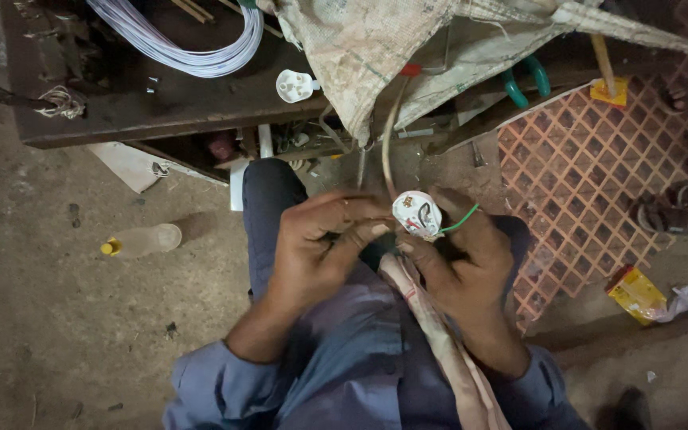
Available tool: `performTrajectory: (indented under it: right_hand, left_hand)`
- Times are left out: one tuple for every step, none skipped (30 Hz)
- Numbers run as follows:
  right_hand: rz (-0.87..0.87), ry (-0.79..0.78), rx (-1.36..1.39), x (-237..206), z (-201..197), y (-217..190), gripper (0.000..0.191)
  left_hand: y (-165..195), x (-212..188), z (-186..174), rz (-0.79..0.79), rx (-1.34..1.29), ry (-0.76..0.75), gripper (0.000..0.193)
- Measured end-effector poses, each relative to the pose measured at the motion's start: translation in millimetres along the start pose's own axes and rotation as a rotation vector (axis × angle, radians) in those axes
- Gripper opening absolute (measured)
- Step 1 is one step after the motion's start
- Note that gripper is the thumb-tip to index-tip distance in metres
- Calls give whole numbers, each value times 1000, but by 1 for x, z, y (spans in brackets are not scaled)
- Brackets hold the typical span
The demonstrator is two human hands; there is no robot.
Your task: The person sits on the floor and wires an electrical plug: they strip insulation from the wire ends using a screwdriver, twist the exposed conductors, and secure the wires into the plug's terminals by hand. They use pliers to trim and adjust the wires and continue fitting the wires into the plug body.
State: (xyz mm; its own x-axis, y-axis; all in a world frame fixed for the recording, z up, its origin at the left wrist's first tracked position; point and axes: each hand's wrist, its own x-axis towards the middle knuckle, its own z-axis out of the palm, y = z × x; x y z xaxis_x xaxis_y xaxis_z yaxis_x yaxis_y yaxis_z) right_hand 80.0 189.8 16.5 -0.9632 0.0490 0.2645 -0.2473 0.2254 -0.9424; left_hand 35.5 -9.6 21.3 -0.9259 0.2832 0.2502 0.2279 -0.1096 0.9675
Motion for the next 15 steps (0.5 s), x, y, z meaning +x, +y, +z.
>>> performTrajectory:
  right_hand:
    - [1, 3, -5, 0, 0, 0, 52]
    - [-11, -6, -15, 0, 0, 0, 52]
    - [-21, -14, -26, 0, 1, 0, 51]
    - [-31, -23, -36, 1, 1, 0, 51]
    - [-30, -23, -1, 0, 1, 0, 51]
    - [-30, -24, 35, 0, 1, 1, 51]
    - [-30, -24, 71, 0, 1, 1, 51]
    - [-47, -21, 33, 0, 1, 2, 52]
    - [-63, -17, -5, 0, 0, 2, 53]
    - [-81, -13, -44, 1, 0, 3, 54]
    - [-37, 0, 26, 1, 0, 4, 52]
    - [9, 13, 95, 2, 0, 4, 50]
    - [54, 27, 164, 2, 0, 4, 49]
    - [51, 27, 170, 3, 0, 4, 49]
    - [50, 27, 176, 3, 0, 4, 50]
  left_hand:
    - [1, 0, 1, 0, -42, 7, 13]
    - [2, 1, 3, 0, -85, 15, 12]
    - [2, 1, 4, -16, -141, 23, 12]
    - [3, 0, 6, -33, -197, 32, 11]
    - [2, -1, 7, -50, -252, 41, 11]
    - [2, -2, 8, -39, -261, 42, 11]
    - [0, -2, 9, -28, -271, 42, 11]
    - [-2, -3, 9, -16, -281, 41, 11]
    - [-4, -3, 9, -73, -325, 75, 11]
    - [-6, -4, 10, -129, -370, 110, 10]
    - [-8, -4, 10, -184, -412, 146, 10]
    - [-9, -6, 8, -149, -388, 130, 10]
    - [-10, -8, 6, -113, -364, 112, 10]
    - [-10, -8, 4, -78, -341, 95, 10]
    - [-10, -9, 5, -95, -314, 136, 12]
